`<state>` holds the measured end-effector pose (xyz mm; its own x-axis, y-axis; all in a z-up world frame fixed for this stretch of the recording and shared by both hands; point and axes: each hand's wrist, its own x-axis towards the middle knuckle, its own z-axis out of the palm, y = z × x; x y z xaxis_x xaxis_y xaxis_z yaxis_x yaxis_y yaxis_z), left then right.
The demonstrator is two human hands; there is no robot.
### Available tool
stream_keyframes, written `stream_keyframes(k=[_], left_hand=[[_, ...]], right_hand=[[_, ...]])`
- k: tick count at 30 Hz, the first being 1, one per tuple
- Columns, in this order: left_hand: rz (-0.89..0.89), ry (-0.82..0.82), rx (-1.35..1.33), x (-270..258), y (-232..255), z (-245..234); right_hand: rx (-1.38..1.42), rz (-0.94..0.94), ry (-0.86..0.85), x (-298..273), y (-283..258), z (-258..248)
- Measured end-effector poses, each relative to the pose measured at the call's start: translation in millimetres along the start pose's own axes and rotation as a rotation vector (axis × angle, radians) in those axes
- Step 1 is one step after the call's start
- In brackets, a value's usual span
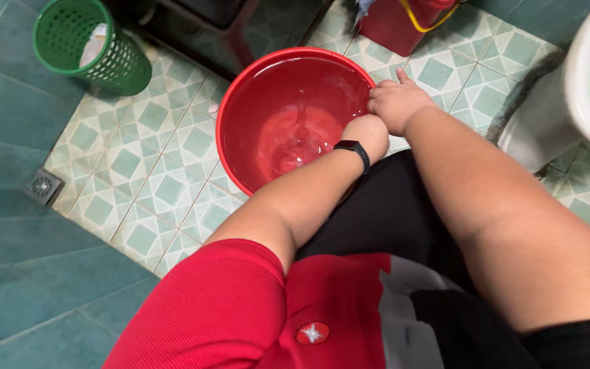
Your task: The person cleans a floor-mounted urinal by scrubbing with a pink toilet brush, adding green cleaning liquid from a bottle, and repeatedly rinsing with water from a red bucket using a pink plastic jug. The person also rinses the brush and jug during the process.
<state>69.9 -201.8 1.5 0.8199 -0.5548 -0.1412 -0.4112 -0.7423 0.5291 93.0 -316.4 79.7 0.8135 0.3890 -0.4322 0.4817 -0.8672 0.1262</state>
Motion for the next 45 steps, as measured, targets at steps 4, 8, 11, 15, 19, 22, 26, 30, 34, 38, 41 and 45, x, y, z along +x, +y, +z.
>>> stream_keyframes(k=[4,8,11,15,19,22,26,30,34,38,41,45], left_hand=[[0.024,-0.007,0.012,25,20,5],[0.073,-0.014,-0.011,37,31,10],[0.181,-0.002,-0.016,48,33,11],[0.22,-0.039,-0.008,68,42,7],[0.27,-0.118,0.037,82,57,6],[0.355,-0.144,0.072,95,70,7],[0.437,-0.225,0.137,110,89,13],[0.62,-0.324,0.208,115,108,16],[0.821,-0.378,0.249,115,114,13],[0.934,-0.398,0.211,111,103,9],[0.946,-0.41,0.24,103,95,3],[0.884,-0.424,0.326,99,97,-6]], right_hand=[[0.005,-0.03,0.108,-6,32,12],[0.017,0.014,0.127,-22,52,25],[0.009,0.061,0.167,-33,63,36],[0.047,0.158,0.227,-41,75,44],[0.1,0.265,0.231,-53,86,61],[0.147,0.339,0.27,-63,97,74],[0.145,0.45,0.273,-84,103,90],[0.192,0.554,0.325,-109,97,101],[0.232,0.674,0.377,-126,84,116],[0.284,0.747,0.436,-130,60,125],[0.255,0.785,0.458,-126,41,119],[0.308,0.805,0.461,-121,38,110]])
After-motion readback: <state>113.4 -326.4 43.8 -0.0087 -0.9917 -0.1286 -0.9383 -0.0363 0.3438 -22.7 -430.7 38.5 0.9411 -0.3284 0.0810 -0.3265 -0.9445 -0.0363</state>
